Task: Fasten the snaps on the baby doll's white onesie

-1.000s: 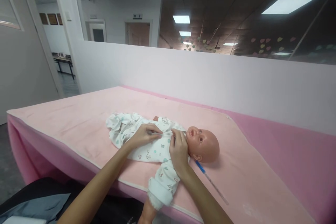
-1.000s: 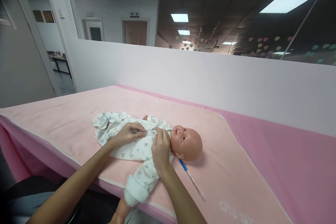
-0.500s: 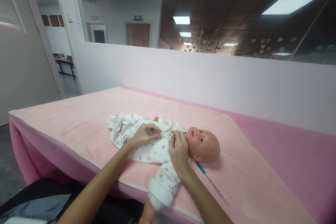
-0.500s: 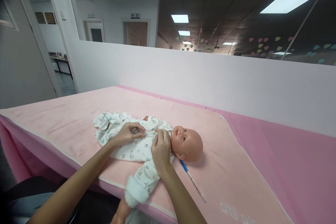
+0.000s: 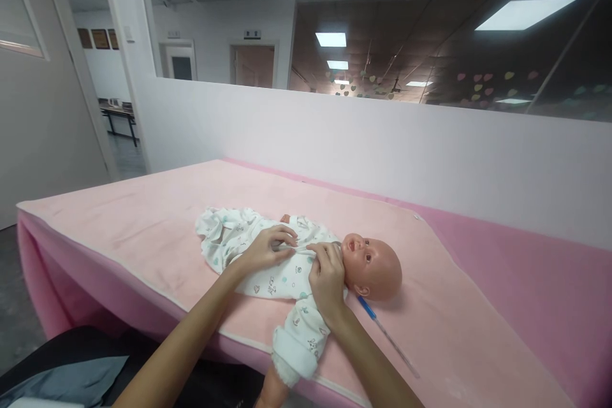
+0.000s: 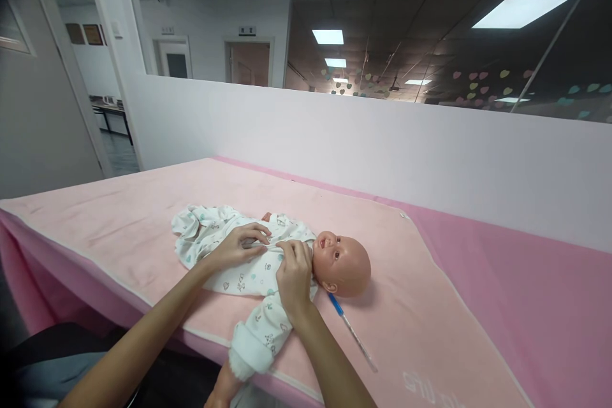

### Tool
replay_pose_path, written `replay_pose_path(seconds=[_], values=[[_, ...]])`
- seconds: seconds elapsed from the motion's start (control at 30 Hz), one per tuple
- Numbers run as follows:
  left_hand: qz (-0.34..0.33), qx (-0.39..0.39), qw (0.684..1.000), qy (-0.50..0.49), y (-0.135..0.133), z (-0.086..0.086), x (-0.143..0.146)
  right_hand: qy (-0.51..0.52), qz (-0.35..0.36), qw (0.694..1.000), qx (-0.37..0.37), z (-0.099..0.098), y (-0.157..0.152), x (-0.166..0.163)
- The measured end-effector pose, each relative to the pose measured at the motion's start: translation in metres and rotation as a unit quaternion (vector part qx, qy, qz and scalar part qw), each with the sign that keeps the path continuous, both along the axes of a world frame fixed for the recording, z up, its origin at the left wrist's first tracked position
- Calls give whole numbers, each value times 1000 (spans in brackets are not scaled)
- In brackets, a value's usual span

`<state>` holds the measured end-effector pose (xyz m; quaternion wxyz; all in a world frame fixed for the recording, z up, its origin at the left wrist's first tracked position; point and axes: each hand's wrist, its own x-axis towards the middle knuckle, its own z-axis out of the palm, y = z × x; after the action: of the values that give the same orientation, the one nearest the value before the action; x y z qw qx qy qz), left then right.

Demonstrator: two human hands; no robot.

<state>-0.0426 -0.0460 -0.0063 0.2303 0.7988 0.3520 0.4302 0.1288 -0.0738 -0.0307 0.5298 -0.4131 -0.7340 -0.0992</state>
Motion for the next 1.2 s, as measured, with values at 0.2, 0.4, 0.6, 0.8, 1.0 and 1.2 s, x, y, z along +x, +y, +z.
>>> replay_pose_path(seconds=[0.2,0.4,0.6,0.8,1.0,1.2], values=[[1,2,999,-34,1,-2,-2,18,15,999,30,0,0,0],[13,-22,998,-54,-6,0,2,19,19,999,39,-2,-1,0],[14,-54,996,-63,-8,0,3,17,16,999,31,-2,-1,0],[28,-61,994,-82,-2,-5,0,11,13,1000,16,-4,-1,-1],[-42,-109,993,-27,-4,2,-4,4,18,1000,7,-3,-2,0],[-31,-120,991,-40,-4,0,-4,9,23,1000,6,-4,-2,0]])
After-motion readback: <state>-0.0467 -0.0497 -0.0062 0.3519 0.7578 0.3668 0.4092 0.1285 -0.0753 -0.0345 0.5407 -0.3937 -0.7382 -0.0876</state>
